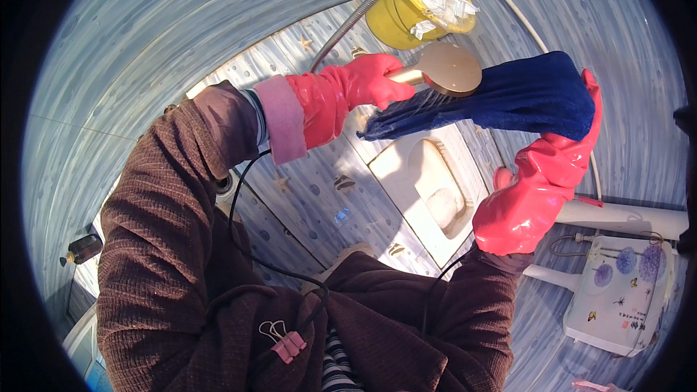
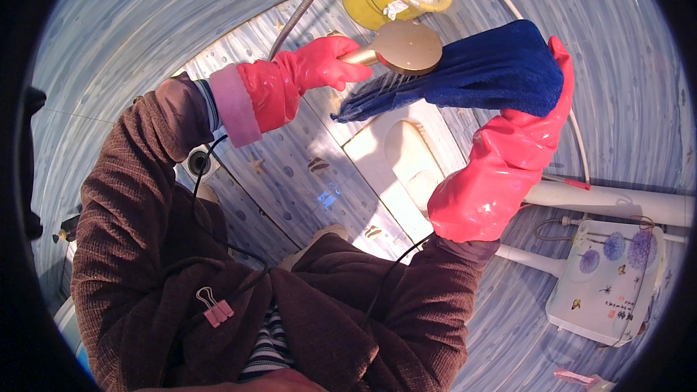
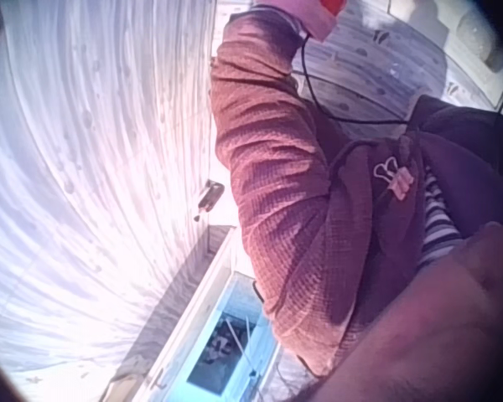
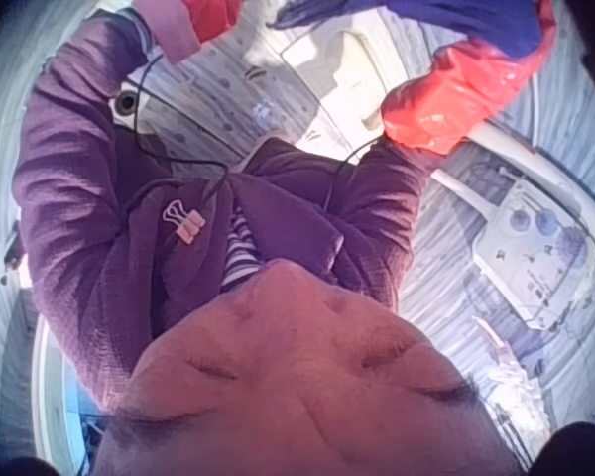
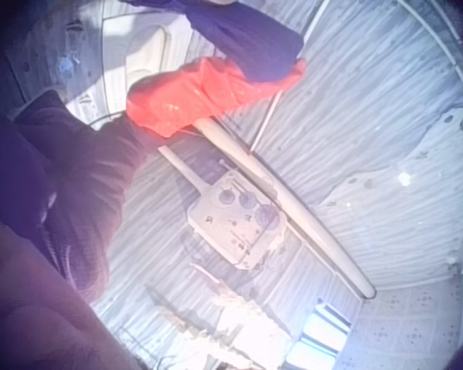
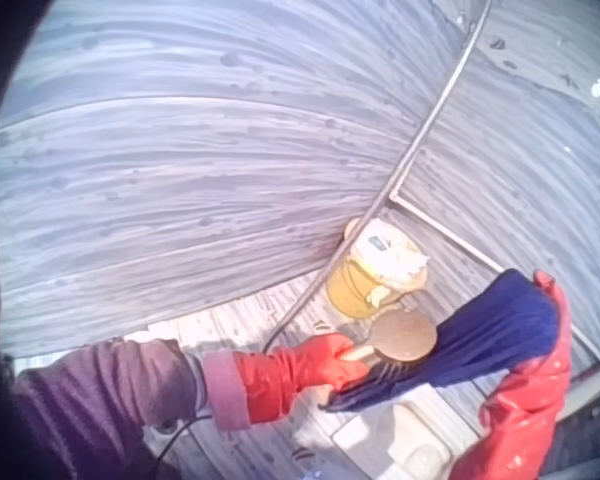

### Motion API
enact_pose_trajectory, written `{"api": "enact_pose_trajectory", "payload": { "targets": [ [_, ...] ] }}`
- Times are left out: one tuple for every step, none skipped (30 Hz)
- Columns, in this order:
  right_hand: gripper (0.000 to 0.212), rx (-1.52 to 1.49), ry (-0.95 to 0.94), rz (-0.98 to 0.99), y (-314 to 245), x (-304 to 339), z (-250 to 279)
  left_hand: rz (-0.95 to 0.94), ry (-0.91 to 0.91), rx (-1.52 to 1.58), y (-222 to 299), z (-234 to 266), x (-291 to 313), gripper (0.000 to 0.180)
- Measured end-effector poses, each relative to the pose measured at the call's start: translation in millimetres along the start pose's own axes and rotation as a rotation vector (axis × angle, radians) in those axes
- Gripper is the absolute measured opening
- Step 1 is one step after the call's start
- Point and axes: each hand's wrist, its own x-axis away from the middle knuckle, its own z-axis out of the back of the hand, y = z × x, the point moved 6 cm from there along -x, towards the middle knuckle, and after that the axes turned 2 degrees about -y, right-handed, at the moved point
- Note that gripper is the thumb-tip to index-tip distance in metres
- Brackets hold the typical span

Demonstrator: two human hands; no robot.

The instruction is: The person washes a small blue cloth by hand in a bathroom. They repeatedly wet the cloth with a handheld shower head, rub and wring it, and rinse it again. The cloth remains in the person's hands throughout the clip.

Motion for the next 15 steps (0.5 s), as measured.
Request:
{"api": "enact_pose_trajectory", "payload": {
  "targets": [
    [0.046,-0.004,-0.011,-0.024,0.3,-0.4,-0.3,0.005,-0.003,0.008,-0.2,0.2,0.2,0.035],
    [0.047,0.018,-0.018,-0.015,-1.2,-0.3,-0.5,0.011,-0.001,0.004,-0.5,0.9,0.3,0.035],
    [0.047,0.012,-0.001,-0.006,-3.2,-0.6,0.1,0.018,0.002,0.000,-0.7,1.5,0.4,0.035],
    [0.047,0.033,0.019,0.036,-6.6,0.0,0.7,0.032,0.012,-0.014,-1.7,2.6,0.4,0.035],
    [0.047,0.062,0.045,0.053,-9.6,0.2,1.0,0.028,0.010,-0.007,-1.4,2.5,0.5,0.036],
    [0.047,0.035,0.026,0.052,-10.3,1.2,-1.5,0.032,0.015,-0.009,-2.1,3.1,0.4,0.036],
    [0.047,0.018,0.013,0.025,-10.5,1.8,-3.7,0.035,0.019,-0.018,-2.6,3.6,0.3,0.037],
    [0.047,0.018,0.047,0.010,-10.6,3.3,-3.2,0.039,0.023,-0.016,-3.7,4.0,0.1,0.039],
    [0.047,0.005,0.018,0.025,-12.7,4.5,-6.1,0.042,0.027,-0.021,-4.8,4.4,-0.1,0.043],
    [0.048,0.009,0.036,0.051,-15.2,6.0,-6.1,0.052,0.036,-0.032,-6.5,5.0,-0.3,0.047],
    [0.048,0.010,0.070,0.050,-15.8,7.4,-4.5,0.039,0.023,-0.034,-7.3,4.6,-0.5,0.048],
    [0.046,0.023,0.067,0.084,-18.8,8.2,-4.6,0.035,0.015,-0.043,-8.5,4.5,-0.7,0.048],
    [0.044,0.032,0.079,0.089,-19.5,9.0,-3.5,0.037,0.012,-0.059,-10.5,4.7,-0.9,0.049],
    [0.043,0.059,0.061,0.092,-20.1,9.1,-4.0,0.031,0.001,-0.057,-12.1,4.3,-1.3,0.050],
    [0.043,0.049,0.075,0.091,-20.2,9.1,-2.4,0.033,-0.005,-0.064,-13.8,4.0,-1.8,0.051]
  ]
}}
